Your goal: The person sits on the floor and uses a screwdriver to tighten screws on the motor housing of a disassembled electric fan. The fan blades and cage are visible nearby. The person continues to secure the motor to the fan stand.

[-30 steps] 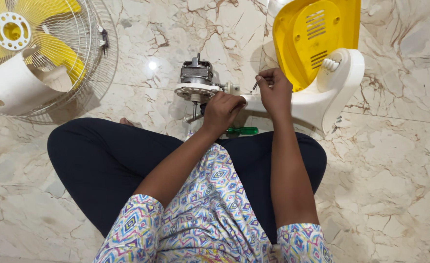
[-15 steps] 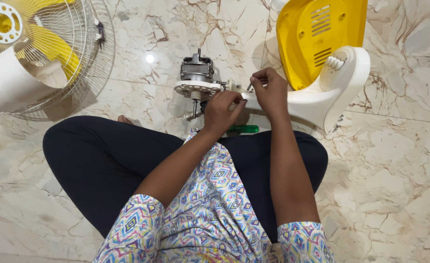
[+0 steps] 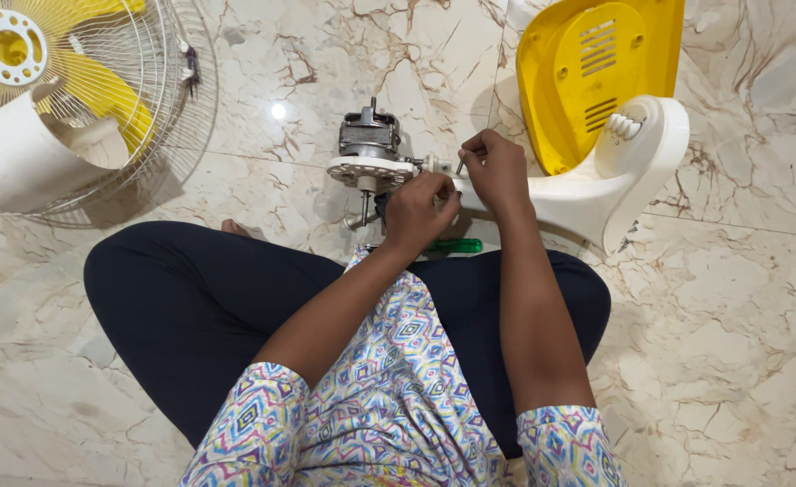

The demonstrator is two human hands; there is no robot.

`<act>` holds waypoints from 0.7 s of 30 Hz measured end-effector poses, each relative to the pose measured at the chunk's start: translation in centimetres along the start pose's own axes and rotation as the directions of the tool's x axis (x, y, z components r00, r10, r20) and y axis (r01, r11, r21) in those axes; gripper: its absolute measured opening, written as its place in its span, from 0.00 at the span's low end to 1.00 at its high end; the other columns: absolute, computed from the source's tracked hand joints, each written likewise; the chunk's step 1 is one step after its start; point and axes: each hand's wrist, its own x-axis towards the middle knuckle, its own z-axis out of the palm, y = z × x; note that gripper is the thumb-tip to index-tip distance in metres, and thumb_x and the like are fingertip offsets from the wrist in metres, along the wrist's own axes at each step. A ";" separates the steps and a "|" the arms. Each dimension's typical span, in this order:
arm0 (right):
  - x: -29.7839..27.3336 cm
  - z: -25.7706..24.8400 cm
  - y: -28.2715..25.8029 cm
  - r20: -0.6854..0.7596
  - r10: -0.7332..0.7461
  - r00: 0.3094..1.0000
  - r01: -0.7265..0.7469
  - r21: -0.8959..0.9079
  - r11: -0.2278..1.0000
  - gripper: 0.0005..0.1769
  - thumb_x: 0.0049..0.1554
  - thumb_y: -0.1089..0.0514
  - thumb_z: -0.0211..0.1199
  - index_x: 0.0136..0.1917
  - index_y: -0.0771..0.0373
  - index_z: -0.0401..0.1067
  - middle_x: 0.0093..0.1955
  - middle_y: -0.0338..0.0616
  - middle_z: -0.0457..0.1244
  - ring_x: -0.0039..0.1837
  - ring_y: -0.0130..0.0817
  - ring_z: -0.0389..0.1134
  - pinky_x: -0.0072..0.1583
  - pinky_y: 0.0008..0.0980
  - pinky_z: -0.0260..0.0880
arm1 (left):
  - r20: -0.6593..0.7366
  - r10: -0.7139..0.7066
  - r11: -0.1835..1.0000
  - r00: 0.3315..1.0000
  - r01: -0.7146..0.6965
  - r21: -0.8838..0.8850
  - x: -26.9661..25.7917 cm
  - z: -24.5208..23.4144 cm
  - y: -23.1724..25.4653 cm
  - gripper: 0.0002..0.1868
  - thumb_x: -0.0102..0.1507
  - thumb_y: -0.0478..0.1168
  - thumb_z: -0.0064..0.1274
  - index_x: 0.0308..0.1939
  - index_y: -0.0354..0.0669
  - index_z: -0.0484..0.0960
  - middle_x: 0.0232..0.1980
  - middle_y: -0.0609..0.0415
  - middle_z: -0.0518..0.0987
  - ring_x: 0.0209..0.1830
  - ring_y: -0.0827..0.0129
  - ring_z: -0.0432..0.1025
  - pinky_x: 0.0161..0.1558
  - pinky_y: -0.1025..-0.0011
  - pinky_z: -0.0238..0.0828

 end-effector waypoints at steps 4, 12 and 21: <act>0.3 0.1 -0.1 0.021 0.001 1.000 -0.001 0.022 1.000 0.07 0.55 0.60 0.69 0.45 0.67 0.77 0.42 0.50 0.72 0.47 0.40 0.75 0.51 0.36 0.74 | 0.013 -0.065 0.995 0.998 0.066 -0.081 -0.8 0.2 0.3 0.06 0.59 0.36 0.61 0.38 0.42 0.79 0.36 0.53 0.79 0.33 0.64 0.77 0.37 0.68 0.73; 0.3 0.2 -0.4 -0.004 0.003 1.000 -0.003 0.001 1.000 0.07 0.56 0.60 0.69 0.45 0.67 0.76 0.41 0.51 0.71 0.46 0.42 0.75 0.50 0.37 0.73 | 0.288 -0.535 0.668 0.794 0.606 -0.432 -5.0 3.7 -1.4 0.08 0.62 0.35 0.58 0.43 0.37 0.78 0.35 0.55 0.81 0.35 0.71 0.76 0.39 0.73 0.72; 0.3 1.1 0.3 0.097 -0.043 0.994 0.059 -0.167 0.984 0.06 0.59 0.62 0.61 0.51 0.64 0.70 0.46 0.55 0.69 0.51 0.56 0.70 0.52 0.50 0.69 | 0.703 -0.576 -0.210 0.417 0.755 -0.621 -3.4 5.0 -4.7 0.09 0.67 0.36 0.51 0.45 0.31 0.77 0.44 0.50 0.79 0.49 0.64 0.77 0.52 0.71 0.73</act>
